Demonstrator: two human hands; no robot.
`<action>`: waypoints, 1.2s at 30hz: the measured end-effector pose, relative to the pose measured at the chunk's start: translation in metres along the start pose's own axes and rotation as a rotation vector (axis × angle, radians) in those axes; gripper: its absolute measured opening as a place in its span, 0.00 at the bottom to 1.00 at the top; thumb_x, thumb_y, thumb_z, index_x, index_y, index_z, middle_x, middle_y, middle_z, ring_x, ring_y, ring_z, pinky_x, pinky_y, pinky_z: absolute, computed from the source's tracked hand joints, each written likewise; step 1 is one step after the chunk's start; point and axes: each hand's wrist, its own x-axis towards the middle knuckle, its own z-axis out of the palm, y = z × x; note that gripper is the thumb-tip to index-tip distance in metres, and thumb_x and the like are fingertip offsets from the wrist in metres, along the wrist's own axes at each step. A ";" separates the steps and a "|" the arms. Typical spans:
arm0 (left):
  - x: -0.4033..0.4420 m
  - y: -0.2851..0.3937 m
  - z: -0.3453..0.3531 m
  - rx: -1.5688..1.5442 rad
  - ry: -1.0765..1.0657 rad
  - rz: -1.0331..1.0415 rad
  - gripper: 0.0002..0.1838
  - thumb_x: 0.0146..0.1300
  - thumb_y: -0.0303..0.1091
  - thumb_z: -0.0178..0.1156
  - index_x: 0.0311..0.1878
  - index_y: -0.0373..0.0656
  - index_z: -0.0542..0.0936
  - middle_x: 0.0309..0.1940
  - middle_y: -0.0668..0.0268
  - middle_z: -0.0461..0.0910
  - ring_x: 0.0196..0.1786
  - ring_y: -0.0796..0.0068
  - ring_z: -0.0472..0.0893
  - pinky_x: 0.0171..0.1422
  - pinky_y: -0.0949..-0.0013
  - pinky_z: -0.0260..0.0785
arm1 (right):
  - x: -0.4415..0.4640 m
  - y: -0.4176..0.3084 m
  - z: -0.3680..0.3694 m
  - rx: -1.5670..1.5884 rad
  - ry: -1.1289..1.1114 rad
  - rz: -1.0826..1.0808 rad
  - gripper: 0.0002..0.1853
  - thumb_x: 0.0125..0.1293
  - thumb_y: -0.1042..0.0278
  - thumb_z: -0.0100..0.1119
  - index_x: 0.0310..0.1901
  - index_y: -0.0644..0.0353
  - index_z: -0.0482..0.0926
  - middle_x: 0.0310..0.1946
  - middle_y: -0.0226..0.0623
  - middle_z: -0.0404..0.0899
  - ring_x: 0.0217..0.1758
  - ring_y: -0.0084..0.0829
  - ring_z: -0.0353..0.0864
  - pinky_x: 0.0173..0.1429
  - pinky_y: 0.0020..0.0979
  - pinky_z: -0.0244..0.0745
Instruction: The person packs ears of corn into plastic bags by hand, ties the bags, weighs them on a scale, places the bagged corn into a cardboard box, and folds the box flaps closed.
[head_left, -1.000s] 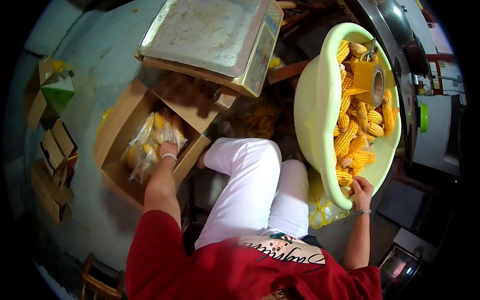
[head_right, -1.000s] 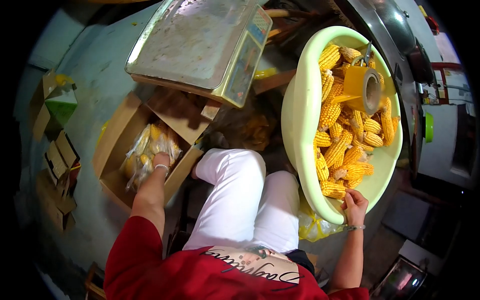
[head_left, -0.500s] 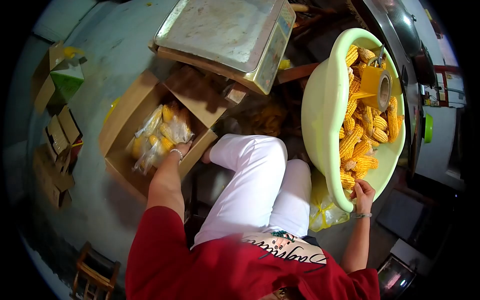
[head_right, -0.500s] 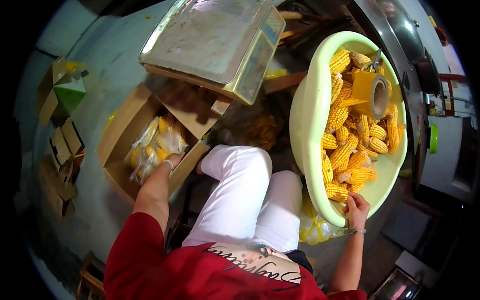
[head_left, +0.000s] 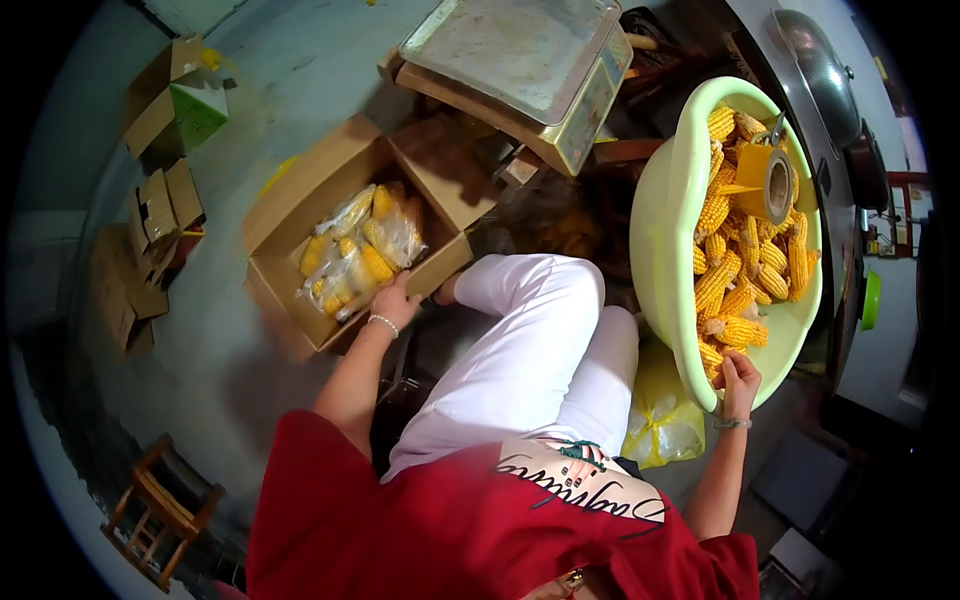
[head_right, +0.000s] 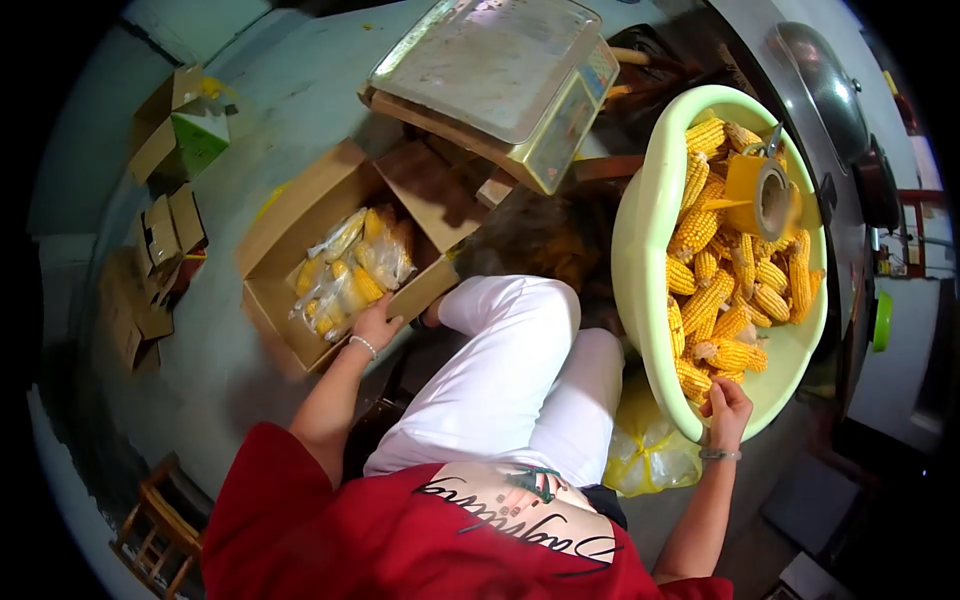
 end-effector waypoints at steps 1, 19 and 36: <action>-0.002 -0.001 0.002 0.023 0.016 0.012 0.26 0.55 0.43 0.57 0.55 0.42 0.71 0.44 0.48 0.77 0.50 0.51 0.76 0.55 0.56 0.67 | 0.000 0.001 0.000 -0.001 -0.006 -0.008 0.06 0.60 0.76 0.55 0.38 0.66 0.78 0.21 0.32 0.75 0.15 0.17 0.69 0.20 0.18 0.65; 0.028 -0.031 0.011 0.551 -0.188 -0.073 0.13 0.59 0.31 0.46 0.41 0.41 0.80 0.40 0.52 0.79 0.44 0.55 0.80 0.47 0.59 0.72 | -0.005 0.006 -0.003 0.070 0.015 -0.137 0.07 0.60 0.75 0.55 0.38 0.65 0.79 0.22 0.32 0.76 0.16 0.18 0.70 0.21 0.19 0.66; -0.055 0.245 -0.063 -0.451 0.077 0.639 0.08 0.54 0.31 0.59 0.37 0.38 0.79 0.13 0.69 0.69 0.18 0.81 0.67 0.27 0.75 0.62 | -0.070 0.036 -0.087 0.429 0.297 -0.312 0.09 0.47 0.87 0.41 0.21 0.65 0.72 0.16 0.34 0.72 0.17 0.23 0.70 0.23 0.22 0.68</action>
